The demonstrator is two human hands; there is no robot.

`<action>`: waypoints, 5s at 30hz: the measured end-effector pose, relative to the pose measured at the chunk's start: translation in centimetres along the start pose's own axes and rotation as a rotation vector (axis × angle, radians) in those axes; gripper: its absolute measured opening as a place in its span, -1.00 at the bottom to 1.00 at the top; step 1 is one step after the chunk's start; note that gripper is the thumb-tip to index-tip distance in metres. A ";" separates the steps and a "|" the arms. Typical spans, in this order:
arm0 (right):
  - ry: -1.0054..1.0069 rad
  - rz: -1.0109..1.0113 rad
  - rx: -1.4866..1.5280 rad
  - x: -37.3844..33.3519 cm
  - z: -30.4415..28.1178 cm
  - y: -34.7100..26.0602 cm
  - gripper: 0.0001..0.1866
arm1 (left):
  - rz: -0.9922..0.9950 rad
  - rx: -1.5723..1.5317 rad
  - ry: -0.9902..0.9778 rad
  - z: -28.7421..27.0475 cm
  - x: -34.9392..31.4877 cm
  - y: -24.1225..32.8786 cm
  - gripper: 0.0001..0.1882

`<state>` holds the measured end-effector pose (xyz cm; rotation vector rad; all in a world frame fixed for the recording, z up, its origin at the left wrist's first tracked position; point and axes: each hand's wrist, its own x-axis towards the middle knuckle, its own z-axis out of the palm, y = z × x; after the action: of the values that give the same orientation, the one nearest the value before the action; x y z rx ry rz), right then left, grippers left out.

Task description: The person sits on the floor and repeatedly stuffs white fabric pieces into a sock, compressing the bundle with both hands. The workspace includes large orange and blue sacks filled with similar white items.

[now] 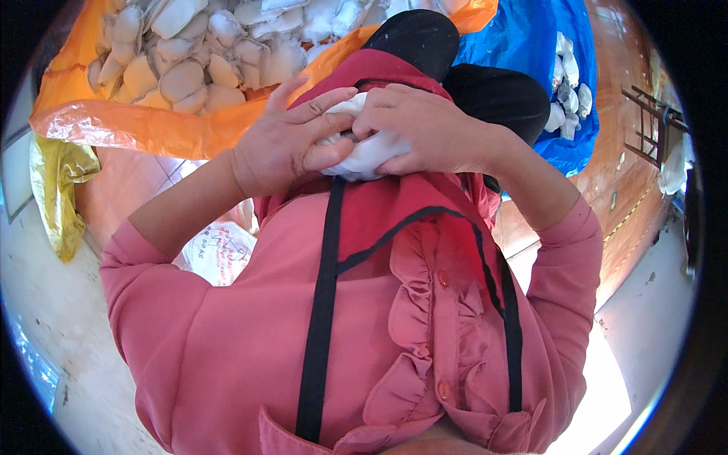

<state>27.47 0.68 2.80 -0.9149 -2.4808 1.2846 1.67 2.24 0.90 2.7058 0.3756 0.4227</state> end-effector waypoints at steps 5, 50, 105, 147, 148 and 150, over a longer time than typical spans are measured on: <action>0.151 -0.130 -0.189 -0.9 1.5 0.4 -0.63 | 0.030 -0.034 -0.221 -1.8 1.4 0.1 -0.52; -0.045 0.097 -0.151 -3.1 -1.9 2.8 -0.60 | 0.065 0.004 -0.073 -1.2 5.5 -1.1 -0.77; 0.488 0.438 0.232 -1.6 5.2 6.6 -0.71 | -0.775 -0.519 0.449 4.3 9.0 -2.5 -0.82; 0.871 0.537 0.552 0.8 10.0 10.2 -0.72 | -0.617 0.019 0.718 7.6 10.0 -1.9 -0.69; 0.851 0.525 0.560 0.9 10.4 11.0 -0.72 | -0.635 0.023 0.743 8.1 9.9 -2.0 -0.68; 0.834 0.472 0.608 0.7 10.7 11.7 -0.73 | -0.649 0.038 0.760 8.4 10.0 -2.3 -0.67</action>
<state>27.25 -0.99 -13.01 -1.4910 -1.1935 1.2811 13.24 4.74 -5.12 2.1631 1.4032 1.2141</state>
